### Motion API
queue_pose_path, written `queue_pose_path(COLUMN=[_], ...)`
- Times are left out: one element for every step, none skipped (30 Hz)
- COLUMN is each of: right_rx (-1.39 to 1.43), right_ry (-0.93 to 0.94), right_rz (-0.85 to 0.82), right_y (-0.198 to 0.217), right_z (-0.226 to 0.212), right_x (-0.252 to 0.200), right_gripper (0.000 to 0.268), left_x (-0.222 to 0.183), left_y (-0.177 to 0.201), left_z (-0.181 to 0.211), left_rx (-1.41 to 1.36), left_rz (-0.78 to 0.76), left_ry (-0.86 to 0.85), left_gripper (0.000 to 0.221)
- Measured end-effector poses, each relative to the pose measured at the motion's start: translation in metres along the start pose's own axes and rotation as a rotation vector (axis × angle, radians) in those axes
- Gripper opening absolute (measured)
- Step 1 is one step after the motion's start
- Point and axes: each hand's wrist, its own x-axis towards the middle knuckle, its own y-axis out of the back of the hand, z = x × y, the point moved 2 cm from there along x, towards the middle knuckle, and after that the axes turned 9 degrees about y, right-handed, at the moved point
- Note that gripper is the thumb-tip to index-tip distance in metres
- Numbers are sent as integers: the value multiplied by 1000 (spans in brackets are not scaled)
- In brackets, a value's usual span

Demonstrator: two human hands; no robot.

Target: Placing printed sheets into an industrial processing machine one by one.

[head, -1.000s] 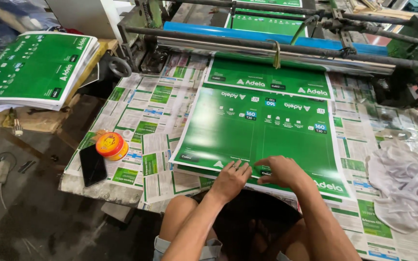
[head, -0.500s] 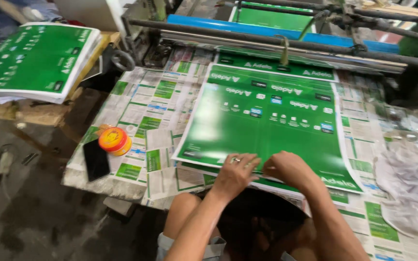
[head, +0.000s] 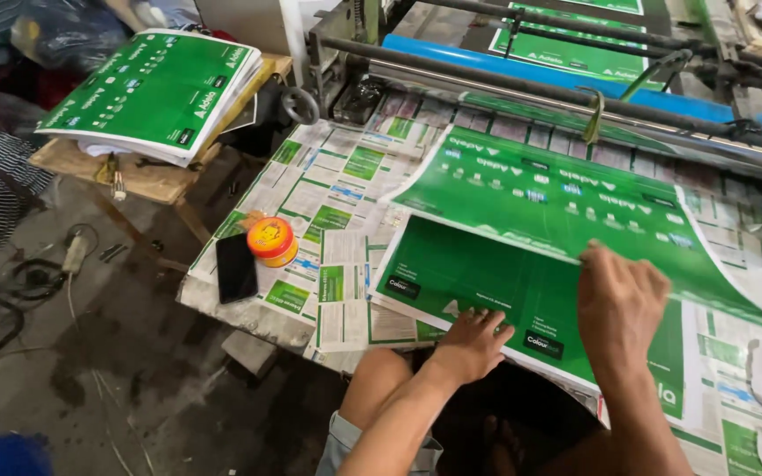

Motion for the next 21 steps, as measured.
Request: queue_pose_path(right_rx=[-4, -33, -66, -74, -11, 55, 35, 54, 82, 73, 74, 76, 78, 100, 116, 112, 162, 213, 209, 193, 179], right_ry=[-2, -12, -27, -33, -32, -33, -60, -74, -86, -111, -131, -150, -162, -220, -280, -293, -318, -343, -353, -347, -339], right_rz=[-1, -202, -406, -409, -563, -716, -723, -773, -821, -827, -831, -836, -839, -918, -993, -993, -1108, -1222, -1226, -1235, -1243], right_y=[-18, -40, -60, -86, -112, -137, -138, -140, -146, -135, -129, -123, -115, -108, -99, -99, -100, -101, -103, -105, -109], right_z=[7, 15, 25, 32, 43, 56, 57, 58, 55, 54, 49, 42, 38, 35, 35, 35, 35, 34, 35, 36, 36], right_x=[-8, -17, -30, -39, -53, -69, -72, -76, -79, -81, -79, -77, -76, -76, -74, -76, -79, -83, -84, -84, -83], right_gripper=[4, 10, 17, 17, 26, 36, 36, 42, 49, 49, 54, 62, 62, 68, 73, 73, 78, 84, 84, 83, 83], left_x=[1, 3, 4, 4, 5, 8, 10, 13, 13, 15, 16, 16, 14, 13, 16, 18, 20, 22, 23, 23, 24], left_y=[3, 5, 5, 8, 7, 5, 7, 9, 12, 14, 20, 26, 27, 28, 28, 28, 29, 29, 29, 30, 32], left_z=[0, -1, 2, -2, -2, -2, 0, 2, -1, 5, 5, 5, 5, 5, 6, 6, 6, 6, 8, 9, 8], left_rx=[-3, -2, -5, -12, -17, -22, -42, -54, -60, -73, -64, -56, -58, -70, -84, -89, -108, -127, -135, -146, -155], left_rz=[0, -3, -8, -9, -29, -49, -56, -48, -44, -55, -49, -42, -52, -46, -34, -39, -33, -27, -31, -44, -57], left_ry=[-4, 8, 16, 9, 21, 33, 8, 15, 27, 7, 16, 25, 19, 23, 23, 12, 19, 26, 21, 33, 46], left_gripper=[54, 52, 49, 49, 47, 45, 45, 44, 44, 44, 45, 47, 47, 49, 51, 51, 53, 54, 54, 54, 54])
